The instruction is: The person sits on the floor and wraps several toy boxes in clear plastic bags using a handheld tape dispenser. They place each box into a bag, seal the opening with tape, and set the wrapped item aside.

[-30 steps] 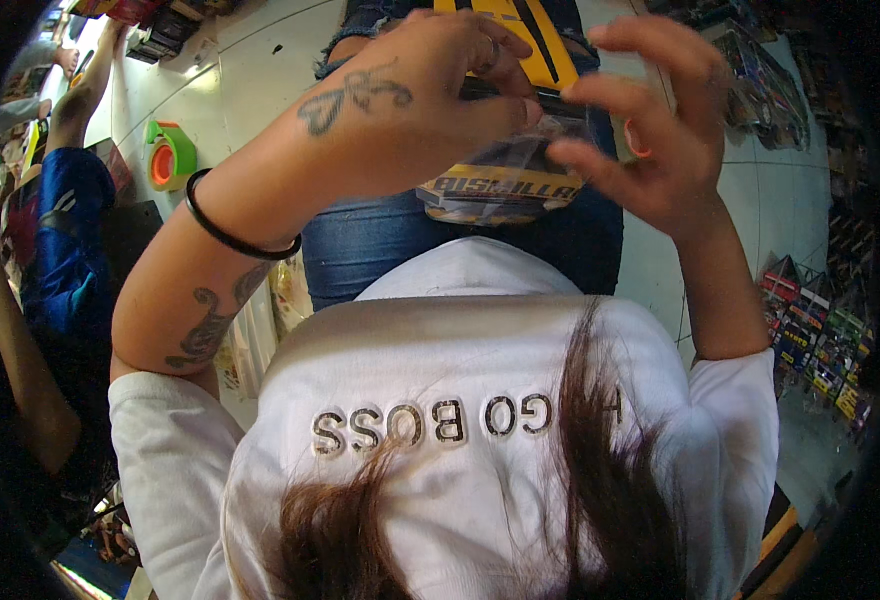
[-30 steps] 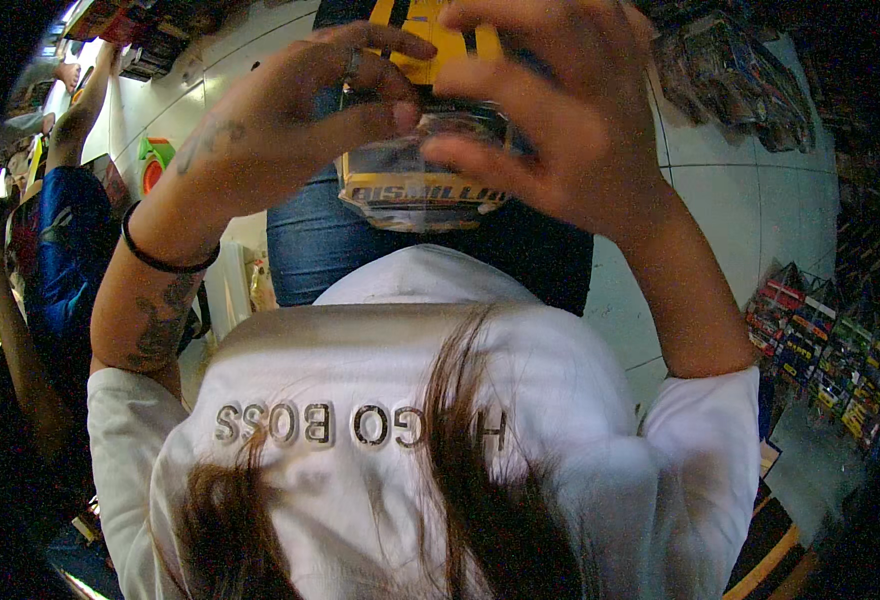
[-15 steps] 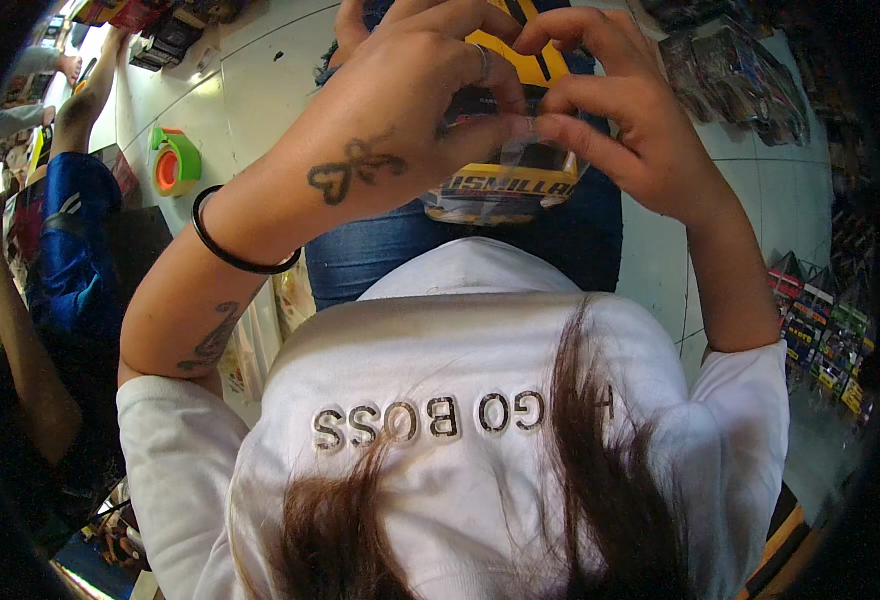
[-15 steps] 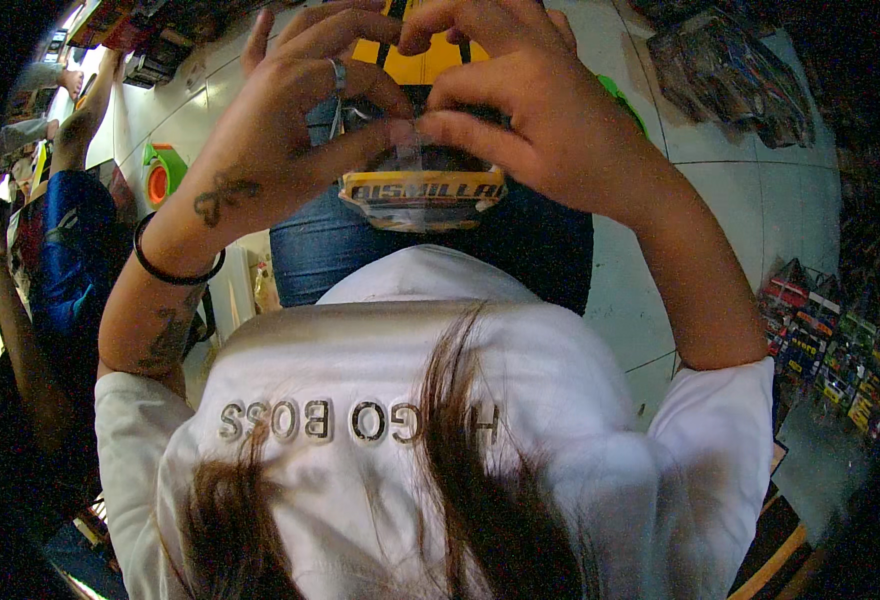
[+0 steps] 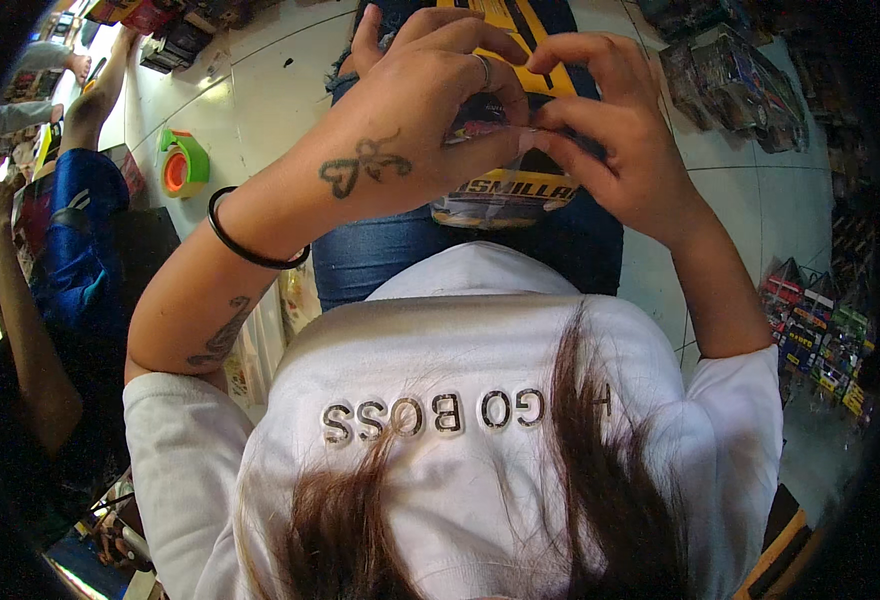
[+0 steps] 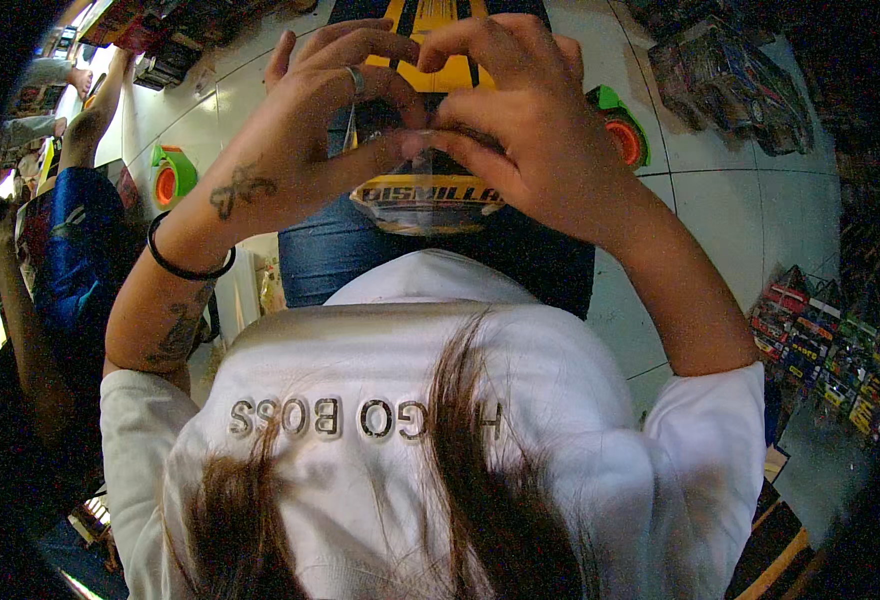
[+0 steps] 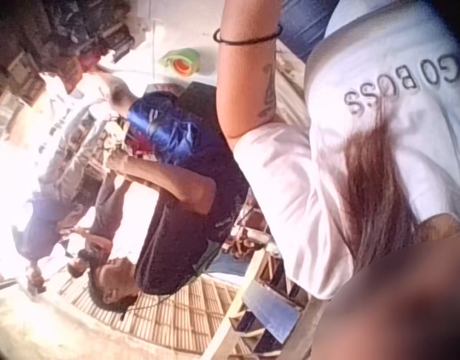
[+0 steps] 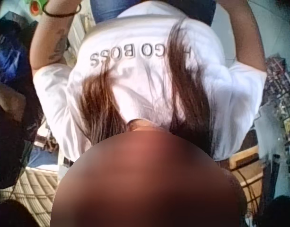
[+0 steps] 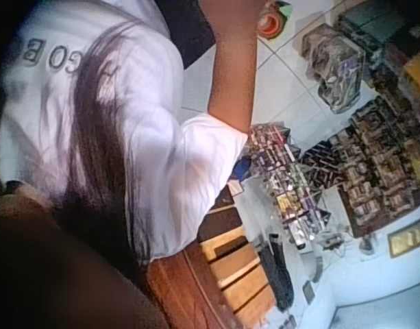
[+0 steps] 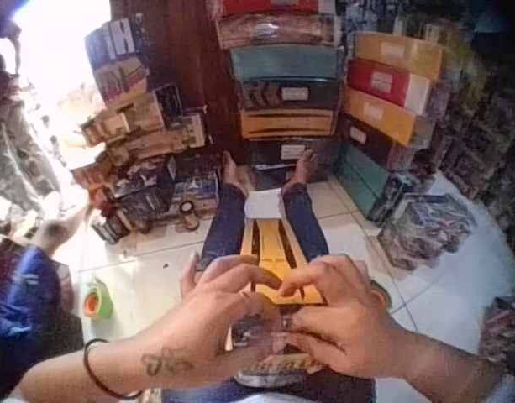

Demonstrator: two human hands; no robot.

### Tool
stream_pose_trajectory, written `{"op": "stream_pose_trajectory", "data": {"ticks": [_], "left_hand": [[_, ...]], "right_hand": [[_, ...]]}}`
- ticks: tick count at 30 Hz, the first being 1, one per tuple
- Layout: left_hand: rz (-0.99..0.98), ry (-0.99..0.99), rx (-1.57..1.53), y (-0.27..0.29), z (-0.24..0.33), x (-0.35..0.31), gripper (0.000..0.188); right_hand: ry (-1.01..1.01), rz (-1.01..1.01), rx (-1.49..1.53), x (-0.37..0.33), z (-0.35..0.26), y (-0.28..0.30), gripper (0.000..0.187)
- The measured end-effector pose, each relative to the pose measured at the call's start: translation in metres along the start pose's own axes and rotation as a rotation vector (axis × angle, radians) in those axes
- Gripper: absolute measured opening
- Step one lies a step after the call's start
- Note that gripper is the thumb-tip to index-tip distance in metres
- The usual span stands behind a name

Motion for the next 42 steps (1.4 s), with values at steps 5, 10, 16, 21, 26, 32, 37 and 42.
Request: {"op": "stream_pose_trajectory", "data": {"ticks": [5,10,16,21,26,32,37,42], "left_hand": [[-0.158,0.025,0.073,0.002,0.007,0.008,0.017],[-0.217,0.129,-0.156,-0.002,0.005,0.01,0.015],[-0.191,-0.088,-0.027,0.007,0.006,0.009,0.017],[-0.292,-0.091,-0.074,0.016,-0.004,0.002,0.018],[-0.078,-0.078,-0.028,0.002,0.002,0.0,0.014],[-0.096,0.176,-0.307,-0.02,-0.021,-0.005,0.014],[-0.233,0.436,-0.525,-0.036,-0.031,-0.003,0.017],[-0.069,0.009,0.112,-0.003,0.0,0.001,0.017]], "right_hand": [[-0.111,-0.122,0.205,0.012,0.012,0.001,0.014],[-0.1,-0.002,-0.074,0.004,0.002,0.02,0.015],[-0.053,0.041,-0.068,-0.007,-0.003,0.006,0.014],[-0.137,0.052,0.142,-0.008,0.008,0.003,0.01],[-0.168,0.066,0.263,-0.007,0.012,0.002,0.009],[-0.035,0.245,-0.069,-0.012,-0.009,0.01,0.013],[0.103,0.318,-0.358,-0.019,-0.027,0.005,0.016],[0.018,0.141,-0.171,-0.012,-0.01,-0.009,0.011]]}}
Point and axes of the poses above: each hand's wrist, its own x-axis towards the middle knuckle, its own y-axis out of the back of the hand, z = x × y, the point moved 8 cm from there along x, towards the middle knuckle, and after that the axes turned 7 degrees about -y, right-handed, at the moved point
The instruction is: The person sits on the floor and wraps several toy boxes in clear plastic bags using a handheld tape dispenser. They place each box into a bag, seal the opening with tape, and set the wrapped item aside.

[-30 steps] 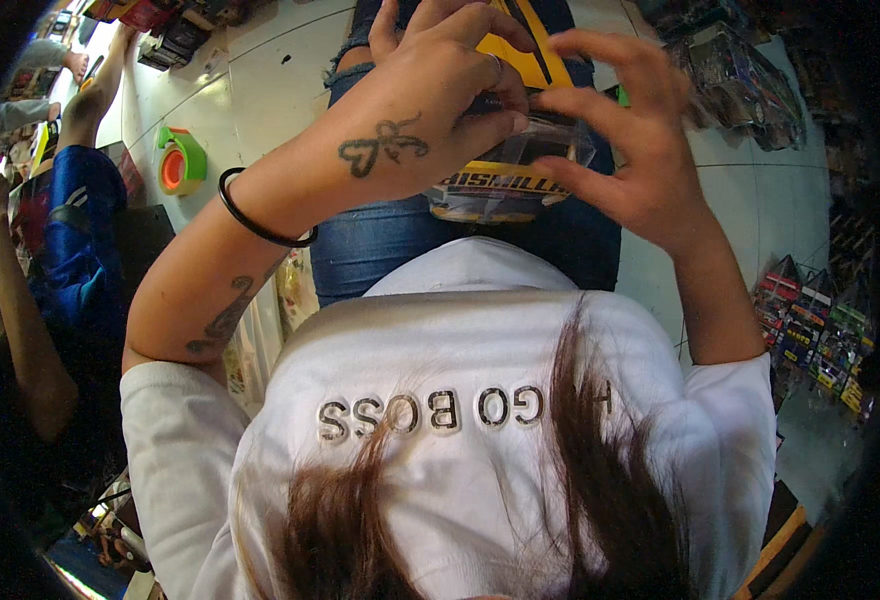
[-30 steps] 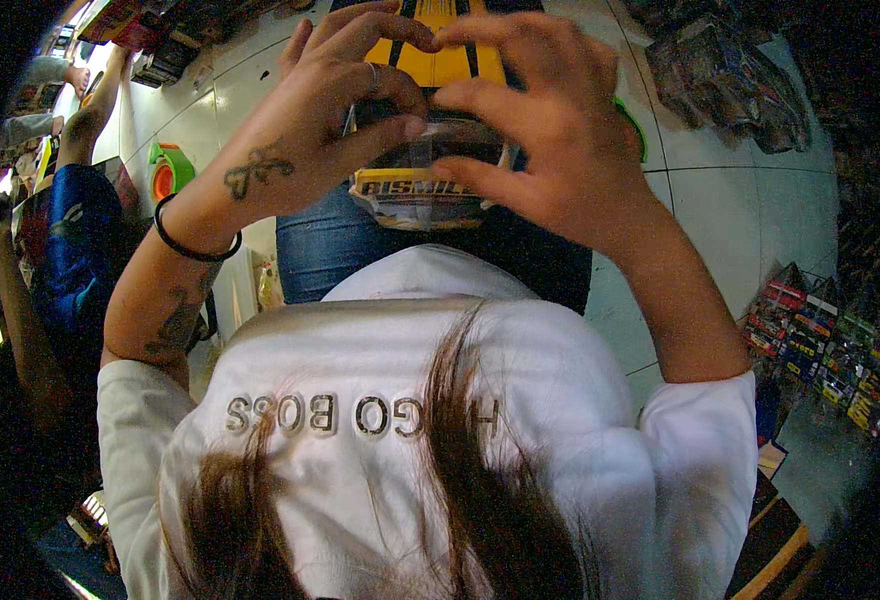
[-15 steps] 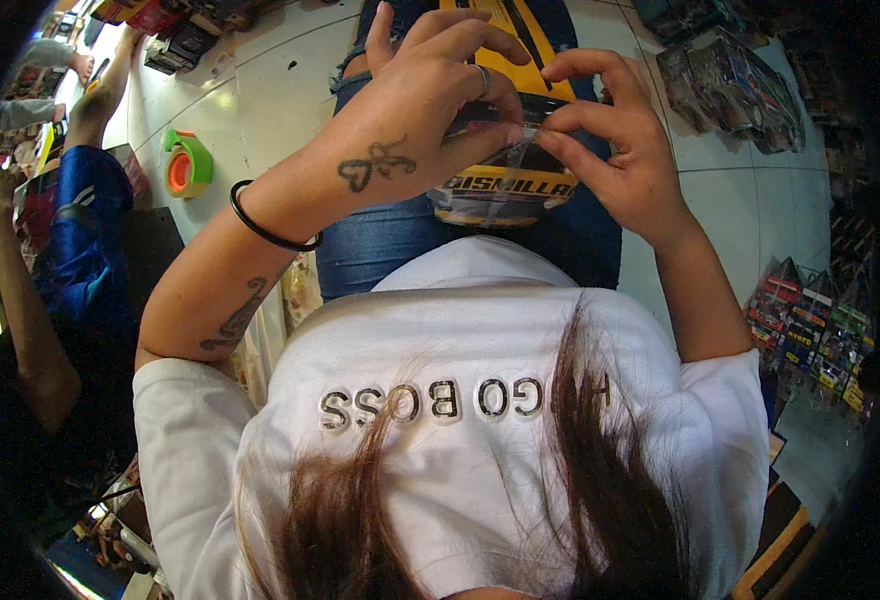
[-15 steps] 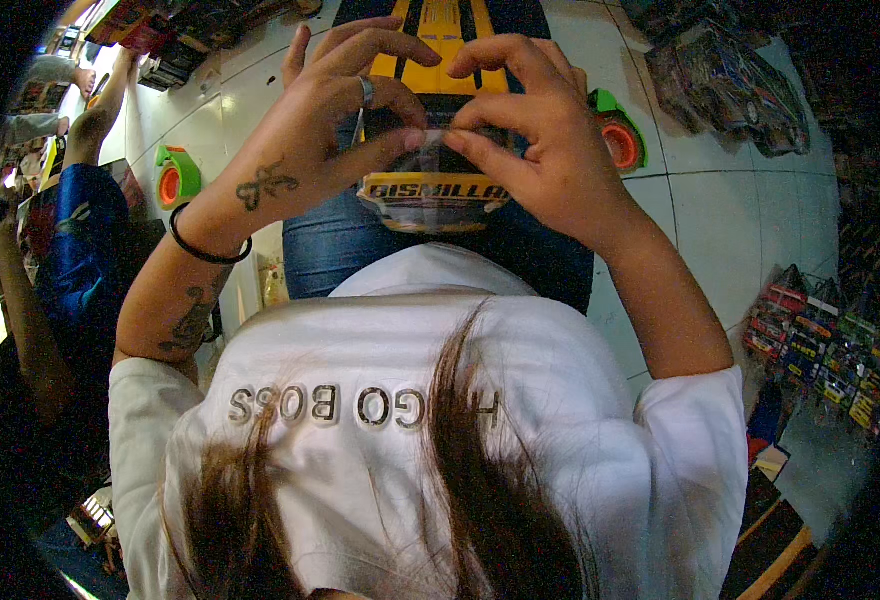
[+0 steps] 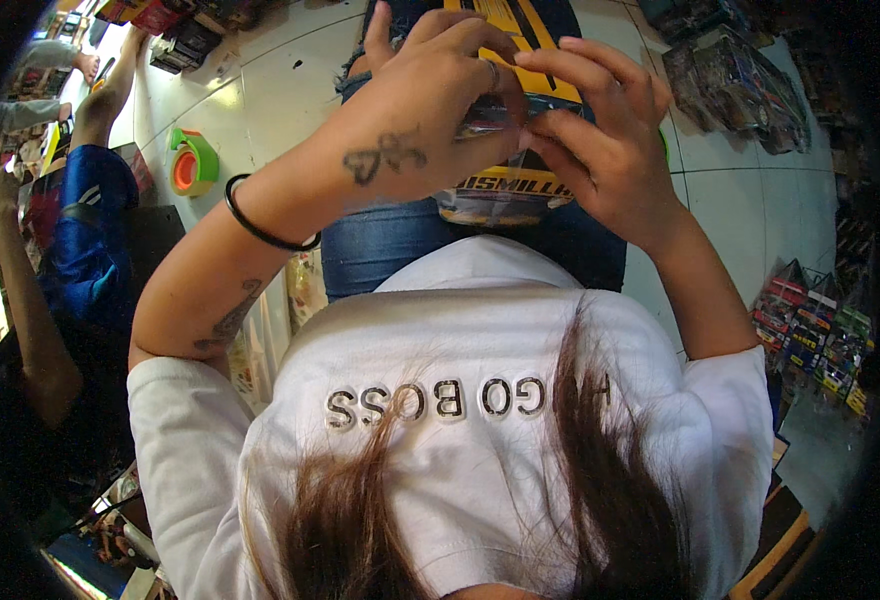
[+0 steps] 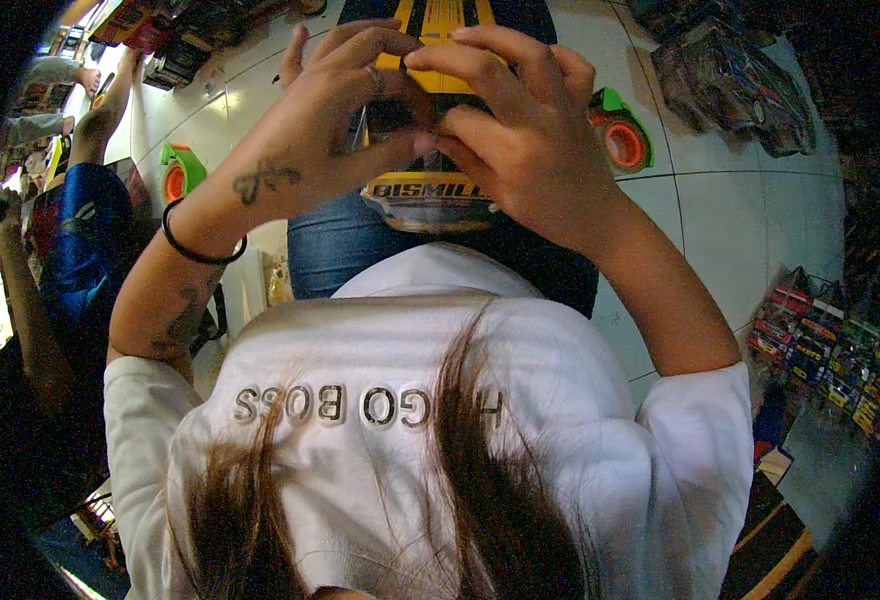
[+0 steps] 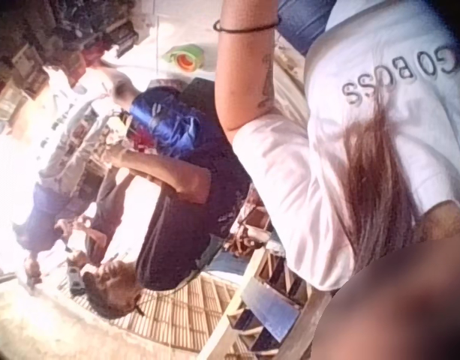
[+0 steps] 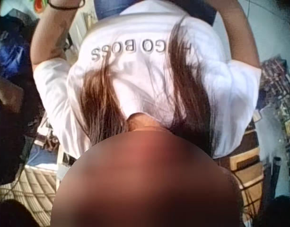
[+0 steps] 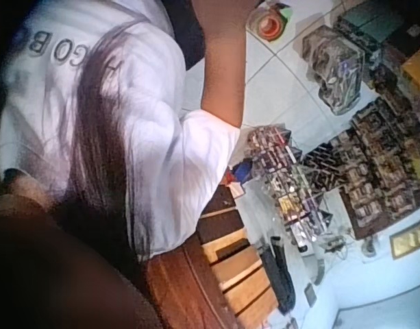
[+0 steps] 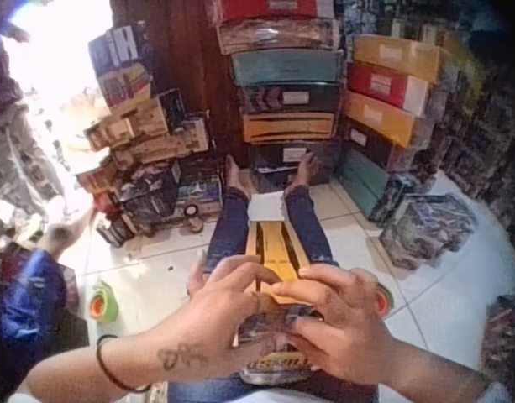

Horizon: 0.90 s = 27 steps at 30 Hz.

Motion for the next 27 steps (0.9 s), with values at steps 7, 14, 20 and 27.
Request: {"op": "stream_pose_trajectory", "data": {"ticks": [7,14,20,27], "left_hand": [[-0.091,-0.029,-0.08,0.001,0.006,-0.001,0.018],[-0.163,-0.045,-0.236,-0.01,-0.002,-0.001,0.02],[-0.252,-0.097,-0.087,0.015,-0.018,-0.01,0.021],[0.03,-0.044,-0.011,0.004,0.0,-0.004,0.016]], "right_hand": [[-0.015,-0.132,0.055,0.017,0.017,0.017,0.017],[-0.093,-0.069,0.098,0.006,0.012,0.013,0.016],[-0.197,-0.095,0.286,0.003,0.02,-0.005,0.008],[-0.215,-0.093,0.391,0.007,0.023,-0.006,0.01]]}}
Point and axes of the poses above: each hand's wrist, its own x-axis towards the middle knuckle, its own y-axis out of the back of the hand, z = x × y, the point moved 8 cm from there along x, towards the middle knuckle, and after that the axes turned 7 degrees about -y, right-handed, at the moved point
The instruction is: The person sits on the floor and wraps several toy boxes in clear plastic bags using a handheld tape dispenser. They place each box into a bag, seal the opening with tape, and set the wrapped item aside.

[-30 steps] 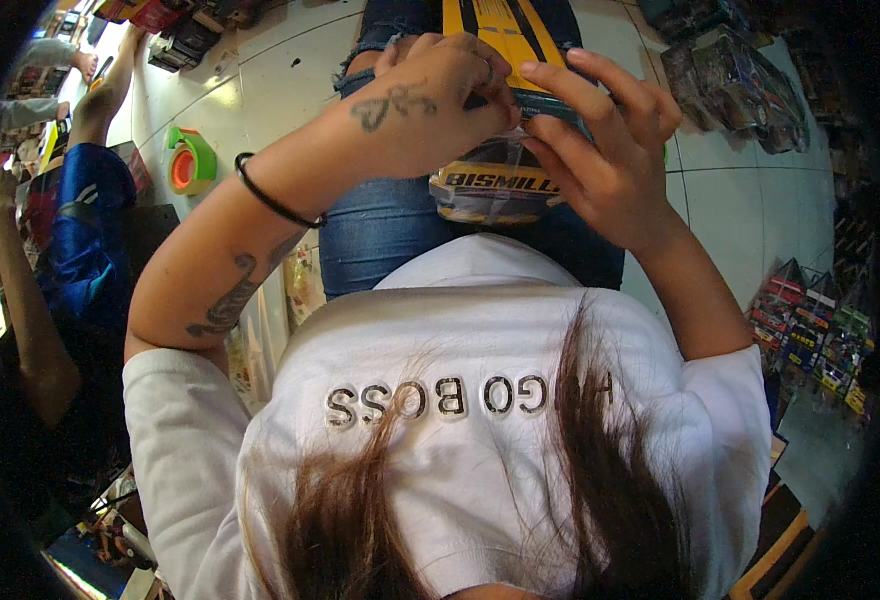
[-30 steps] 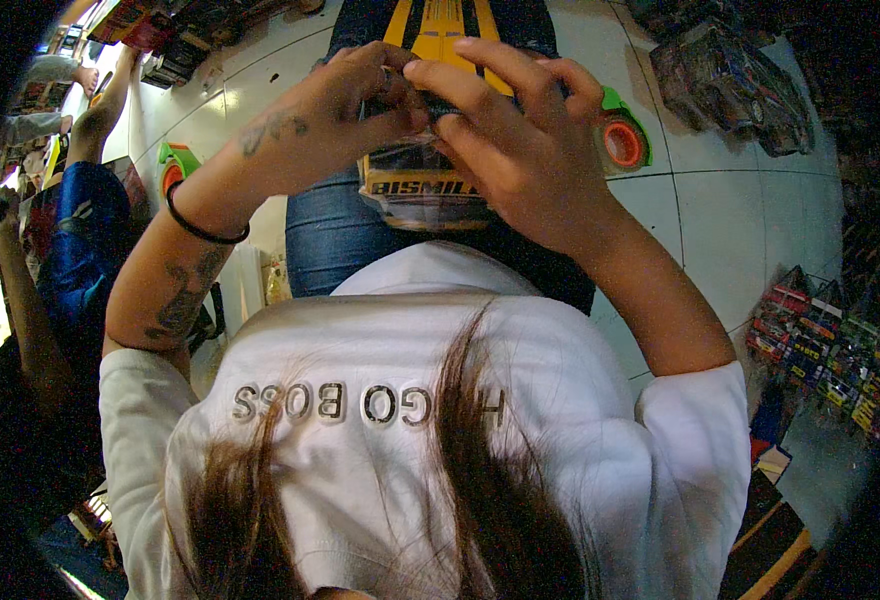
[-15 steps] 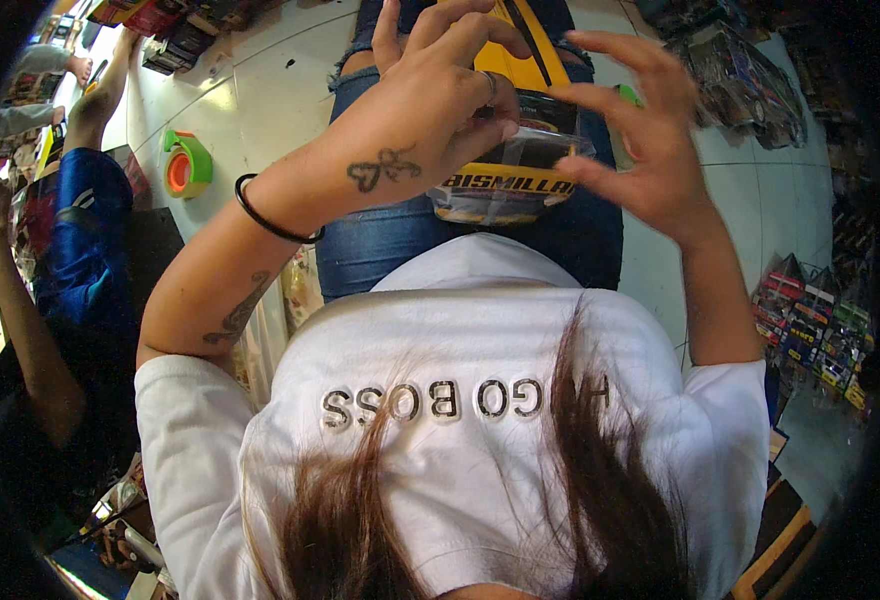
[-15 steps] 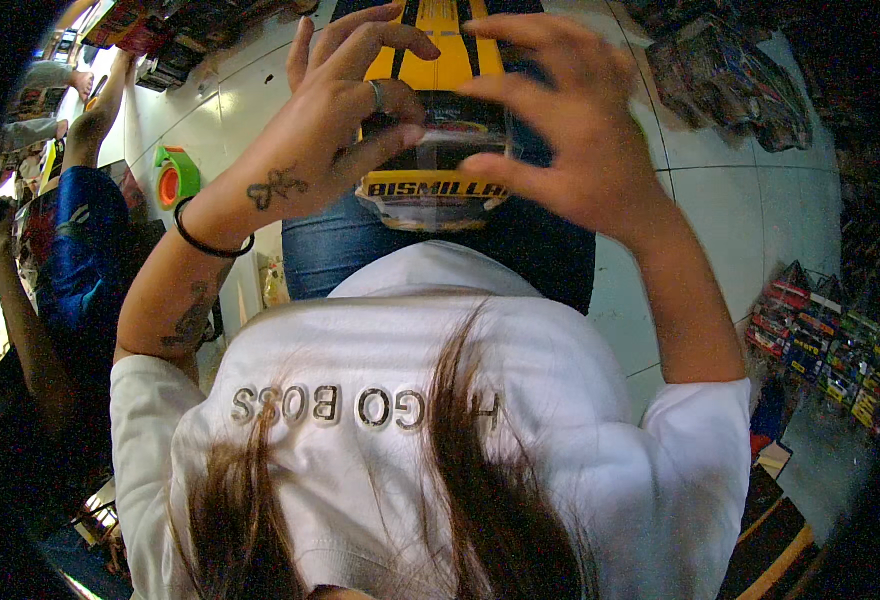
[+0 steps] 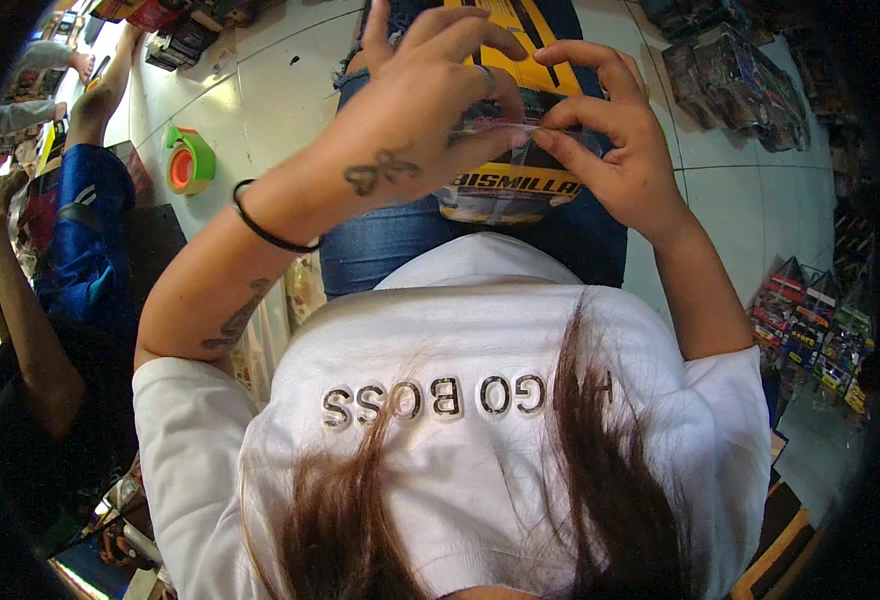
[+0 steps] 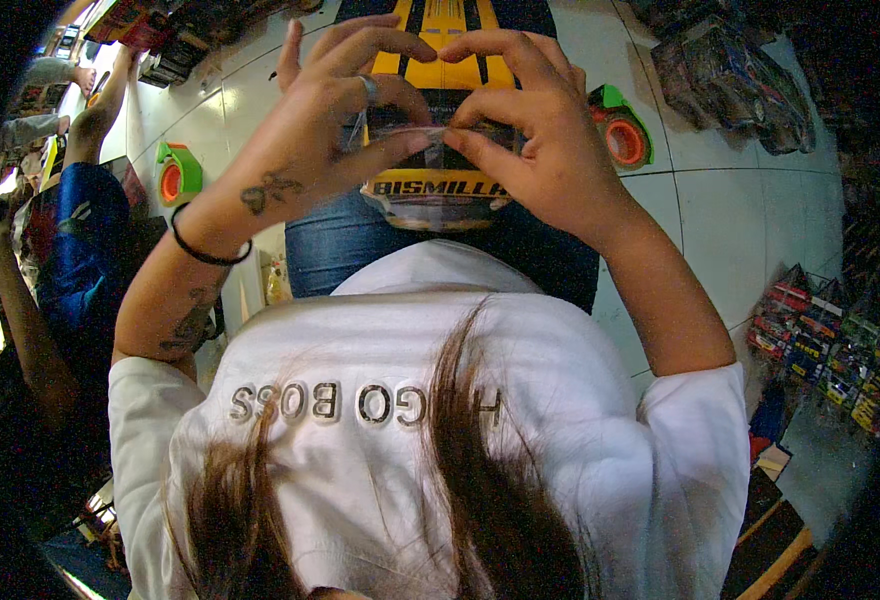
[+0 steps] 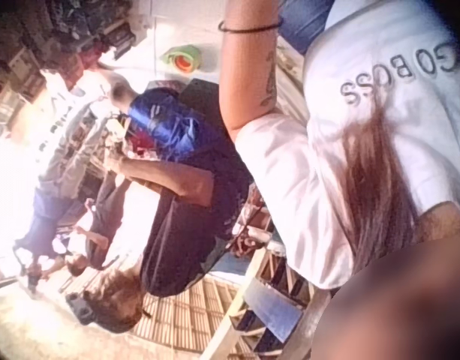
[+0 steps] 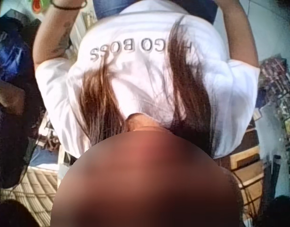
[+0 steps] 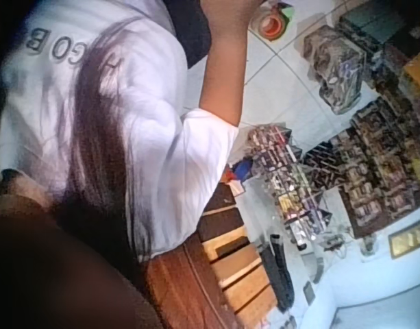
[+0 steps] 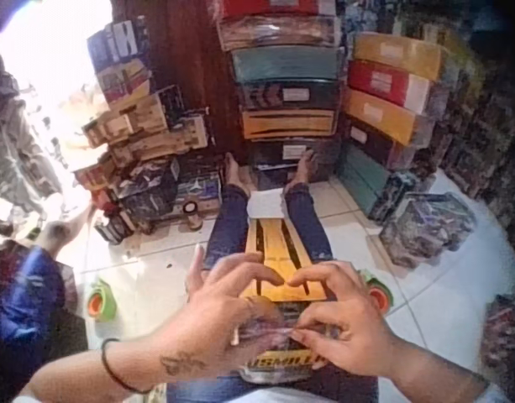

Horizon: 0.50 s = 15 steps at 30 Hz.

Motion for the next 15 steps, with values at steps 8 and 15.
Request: {"op": "stream_pose_trajectory", "data": {"ticks": [8,15], "left_hand": [[-0.07,0.257,-0.294,-0.03,-0.023,-0.006,0.021],[-0.101,0.418,-0.37,-0.036,-0.026,-0.004,0.036]], "right_hand": [[0.128,0.205,-0.29,-0.014,-0.014,0.011,0.013],[0.337,0.317,-0.636,-0.027,-0.036,-0.01,0.027]]}}
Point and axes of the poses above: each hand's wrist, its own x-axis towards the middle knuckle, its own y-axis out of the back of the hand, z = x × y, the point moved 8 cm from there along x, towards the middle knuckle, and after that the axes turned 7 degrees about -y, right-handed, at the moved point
